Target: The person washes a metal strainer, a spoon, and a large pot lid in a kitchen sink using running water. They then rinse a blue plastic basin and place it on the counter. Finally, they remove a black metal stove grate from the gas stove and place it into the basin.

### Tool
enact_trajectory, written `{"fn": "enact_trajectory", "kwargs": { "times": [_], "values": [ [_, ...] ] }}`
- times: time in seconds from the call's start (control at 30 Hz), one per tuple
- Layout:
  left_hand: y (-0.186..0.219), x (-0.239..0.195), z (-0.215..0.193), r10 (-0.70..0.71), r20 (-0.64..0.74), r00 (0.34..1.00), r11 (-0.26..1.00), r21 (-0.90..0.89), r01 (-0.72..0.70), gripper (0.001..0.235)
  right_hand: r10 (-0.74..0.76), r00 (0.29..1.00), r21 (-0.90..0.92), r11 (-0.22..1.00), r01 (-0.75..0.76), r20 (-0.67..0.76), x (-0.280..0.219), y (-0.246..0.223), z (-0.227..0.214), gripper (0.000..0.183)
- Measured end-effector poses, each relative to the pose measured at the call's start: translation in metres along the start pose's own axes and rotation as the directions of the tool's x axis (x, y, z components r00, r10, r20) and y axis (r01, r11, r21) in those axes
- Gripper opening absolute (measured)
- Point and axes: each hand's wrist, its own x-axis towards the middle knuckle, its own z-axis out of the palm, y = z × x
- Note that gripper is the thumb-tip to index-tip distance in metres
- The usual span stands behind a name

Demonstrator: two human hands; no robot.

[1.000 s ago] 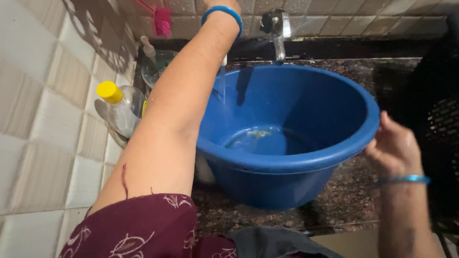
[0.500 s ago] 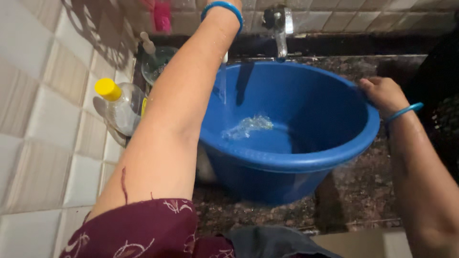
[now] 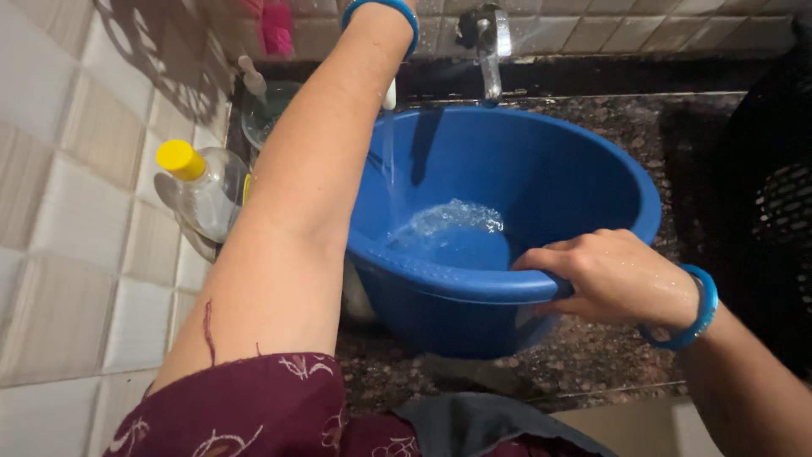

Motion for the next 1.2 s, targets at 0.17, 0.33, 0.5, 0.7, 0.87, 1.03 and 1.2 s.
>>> {"fn": "enact_trajectory", "kwargs": {
  "times": [0.17, 0.33, 0.5, 0.7, 0.87, 1.03, 1.2],
  "values": [
    [0.006, -0.001, -0.012, 0.042, -0.005, 0.999, 0.999, -0.018, -0.043, 0.080, -0.042, 0.998, -0.049, 0.998, 0.040, -0.037, -0.007, 0.009, 0.006, 0.046],
    [-0.017, -0.020, -0.016, 0.090, -0.013, 0.996, 0.992, -0.089, -0.091, 0.085, 0.008, 1.000, -0.080, 0.997, -0.008, 0.008, -0.027, 0.012, 0.005, 0.042],
    [-0.053, -0.076, 0.006, 0.089, 0.019, 0.996, 0.921, -0.383, -0.075, 0.114, 0.030, 0.999, -0.087, 0.996, -0.026, 0.040, -0.050, 0.010, -0.004, 0.045],
    [-0.053, -0.195, -0.013, 0.124, 0.478, 0.870, 0.982, -0.185, -0.038, 0.089, 0.071, 0.996, -0.205, 0.977, -0.057, 0.062, -0.079, 0.015, -0.020, 0.054],
    [-0.041, -0.273, -0.015, -0.046, 0.676, 0.736, 0.710, -0.496, 0.500, 0.075, 0.048, 0.998, -0.305, 0.952, -0.031, 0.050, -0.120, 0.042, -0.001, 0.051],
    [-0.024, -0.308, 0.000, 0.124, 0.631, 0.766, 0.199, -0.772, 0.603, 0.044, -0.153, 0.980, -0.198, 0.972, 0.127, -0.124, -0.176, 0.081, 0.030, 0.044],
    [0.000, -0.333, -0.023, 0.043, 0.565, 0.824, -0.006, -0.825, 0.566, 0.025, -0.170, 0.968, -0.199, 0.971, 0.133, -0.182, -0.221, 0.100, 0.056, 0.030]
  ]
}}
